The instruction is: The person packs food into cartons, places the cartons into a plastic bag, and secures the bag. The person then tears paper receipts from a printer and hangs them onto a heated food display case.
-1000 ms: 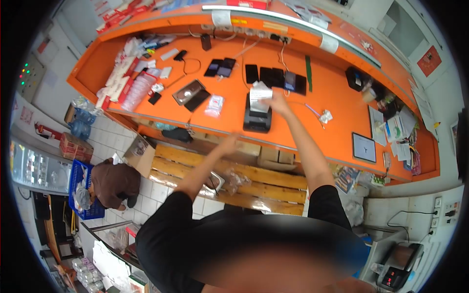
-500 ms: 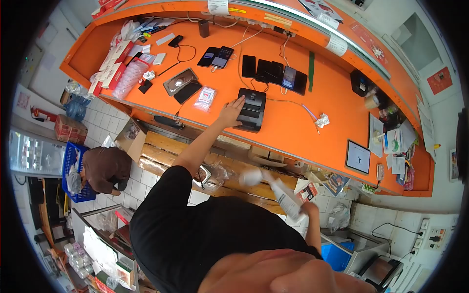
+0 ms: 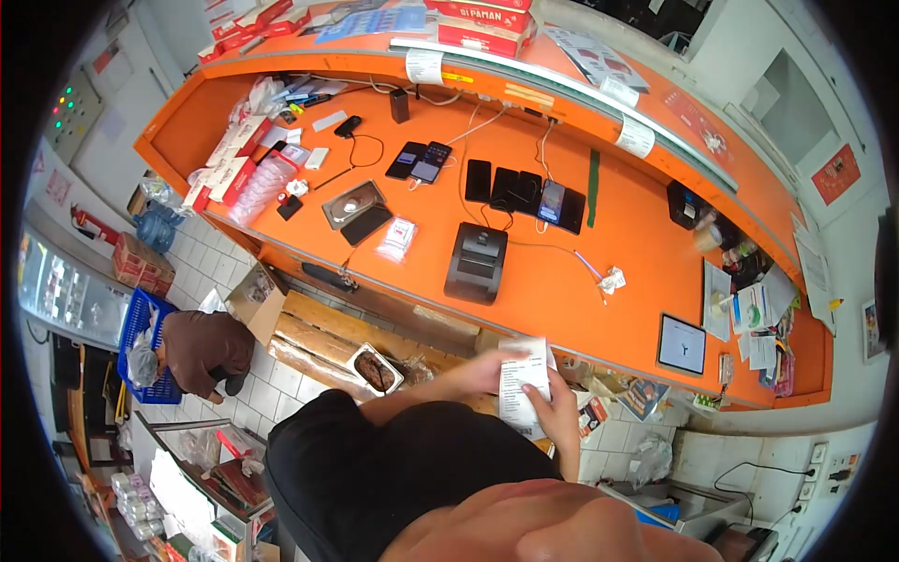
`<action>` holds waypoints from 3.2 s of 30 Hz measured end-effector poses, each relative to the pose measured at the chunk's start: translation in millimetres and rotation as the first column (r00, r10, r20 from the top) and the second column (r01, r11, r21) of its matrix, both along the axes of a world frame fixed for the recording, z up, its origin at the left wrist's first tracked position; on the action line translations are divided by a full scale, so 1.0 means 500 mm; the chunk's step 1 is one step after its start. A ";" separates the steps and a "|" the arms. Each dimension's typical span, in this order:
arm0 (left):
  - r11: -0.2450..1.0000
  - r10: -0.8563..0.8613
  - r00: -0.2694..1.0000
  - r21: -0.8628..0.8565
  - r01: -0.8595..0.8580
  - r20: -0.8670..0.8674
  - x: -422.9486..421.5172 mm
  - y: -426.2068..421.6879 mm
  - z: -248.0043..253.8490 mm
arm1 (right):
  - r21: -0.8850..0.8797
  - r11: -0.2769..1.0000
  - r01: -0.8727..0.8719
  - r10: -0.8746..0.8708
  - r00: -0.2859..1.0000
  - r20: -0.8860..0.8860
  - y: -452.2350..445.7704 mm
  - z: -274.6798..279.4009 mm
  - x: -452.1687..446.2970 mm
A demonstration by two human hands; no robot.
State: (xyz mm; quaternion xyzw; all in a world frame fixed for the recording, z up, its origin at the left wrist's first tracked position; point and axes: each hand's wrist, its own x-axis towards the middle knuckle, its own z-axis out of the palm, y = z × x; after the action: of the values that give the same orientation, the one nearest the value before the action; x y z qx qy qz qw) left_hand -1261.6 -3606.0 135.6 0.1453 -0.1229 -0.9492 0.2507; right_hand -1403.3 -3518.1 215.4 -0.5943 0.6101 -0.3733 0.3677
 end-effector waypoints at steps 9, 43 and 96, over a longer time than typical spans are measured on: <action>0.710 0.542 0.841 -0.528 -0.466 -0.013 0.153 -0.344 0.281 | 0.513 0.808 -0.289 0.102 0.927 0.361 0.094 -0.160 -0.140; -0.178 0.095 0.866 -0.848 0.500 0.491 0.062 -0.159 0.356 | 0.024 0.990 -0.138 0.136 0.988 0.070 -0.090 0.160 -0.003; -0.306 0.687 0.716 -0.842 0.443 0.127 0.065 -0.149 0.283 | 0.081 0.928 -0.363 0.320 0.890 0.326 -0.199 0.065 0.005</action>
State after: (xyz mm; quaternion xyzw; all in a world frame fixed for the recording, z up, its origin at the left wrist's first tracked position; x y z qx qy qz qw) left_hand -1229.3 -3680.4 277.3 0.2204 -0.8850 -0.2648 0.3131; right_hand -1400.7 -3617.7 248.2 -0.5999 0.4557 -0.3468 0.5587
